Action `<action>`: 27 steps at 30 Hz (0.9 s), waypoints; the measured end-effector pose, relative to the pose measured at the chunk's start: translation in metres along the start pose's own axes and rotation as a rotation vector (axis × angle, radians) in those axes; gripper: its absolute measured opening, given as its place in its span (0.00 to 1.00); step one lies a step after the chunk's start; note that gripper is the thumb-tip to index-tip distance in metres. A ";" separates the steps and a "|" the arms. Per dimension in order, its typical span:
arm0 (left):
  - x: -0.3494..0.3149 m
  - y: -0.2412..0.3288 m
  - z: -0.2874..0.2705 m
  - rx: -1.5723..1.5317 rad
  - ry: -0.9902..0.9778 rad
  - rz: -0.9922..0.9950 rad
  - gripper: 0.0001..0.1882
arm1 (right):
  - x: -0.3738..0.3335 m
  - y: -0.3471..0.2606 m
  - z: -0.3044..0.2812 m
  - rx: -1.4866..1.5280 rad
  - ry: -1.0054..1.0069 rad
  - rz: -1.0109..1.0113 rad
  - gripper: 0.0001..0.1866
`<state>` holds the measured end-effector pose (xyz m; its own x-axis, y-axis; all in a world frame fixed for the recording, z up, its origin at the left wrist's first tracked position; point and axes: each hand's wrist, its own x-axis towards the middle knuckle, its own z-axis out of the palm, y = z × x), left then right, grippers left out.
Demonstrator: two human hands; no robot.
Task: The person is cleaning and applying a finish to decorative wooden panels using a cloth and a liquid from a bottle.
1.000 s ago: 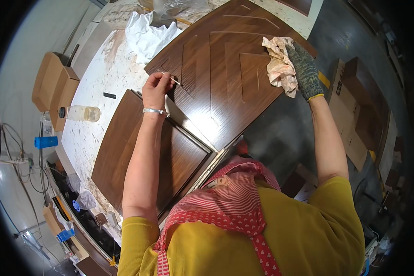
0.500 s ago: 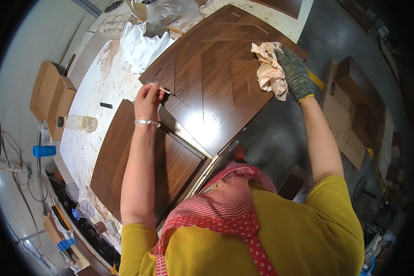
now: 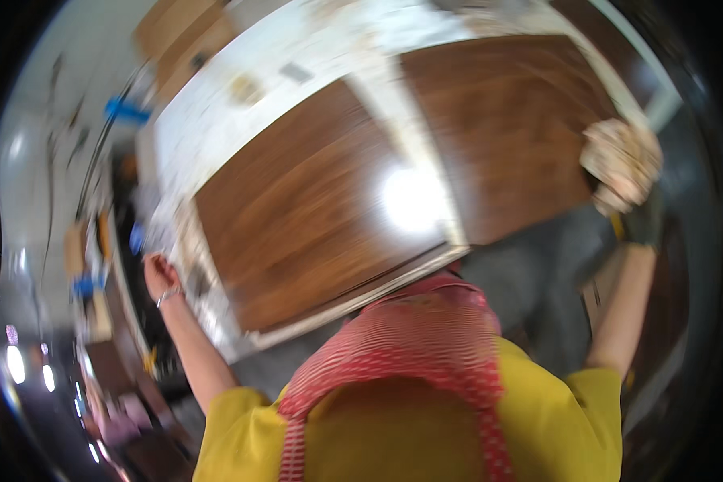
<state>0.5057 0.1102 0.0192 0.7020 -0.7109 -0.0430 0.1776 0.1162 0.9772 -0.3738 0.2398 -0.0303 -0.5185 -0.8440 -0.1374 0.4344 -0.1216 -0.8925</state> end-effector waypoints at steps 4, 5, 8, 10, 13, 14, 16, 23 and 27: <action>0.005 -0.001 -0.113 0.257 0.207 -0.018 0.13 | 0.035 0.028 0.077 -0.174 -0.376 -0.019 0.22; 0.005 -0.002 -0.122 0.216 0.345 -0.008 0.11 | 0.035 0.040 0.099 -0.172 -0.408 -0.008 0.21; 0.021 -0.004 -0.162 0.382 0.370 -0.103 0.09 | 0.012 0.019 0.141 -0.225 -0.423 -0.041 0.21; 0.038 -0.023 -0.204 0.475 0.296 -0.090 0.09 | -0.025 -0.023 0.145 -0.317 -0.354 -0.114 0.21; 0.040 -0.029 -0.231 0.740 0.061 -0.120 0.20 | -0.087 0.006 0.299 -1.542 -0.705 -1.416 0.24; 0.041 -0.020 -0.230 1.065 0.073 -0.206 0.22 | -0.088 0.016 0.320 -1.324 -0.793 -1.272 0.27; 0.035 -0.014 -0.208 1.622 0.067 0.173 0.20 | -0.092 0.037 0.339 -1.124 -0.845 -1.092 0.21; -0.102 0.034 0.042 0.604 -0.611 0.250 0.13 | -0.131 0.059 0.359 -0.798 -1.084 -0.884 0.16; -0.193 0.011 0.136 0.306 -1.288 0.209 0.25 | -0.151 0.083 0.369 -0.825 -1.215 -1.122 0.20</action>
<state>0.2784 0.1540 0.0670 -0.4785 -0.8611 0.1716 -0.1323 0.2639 0.9554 0.0120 0.1647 0.0746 0.6391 -0.4685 0.6099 -0.3181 -0.8831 -0.3449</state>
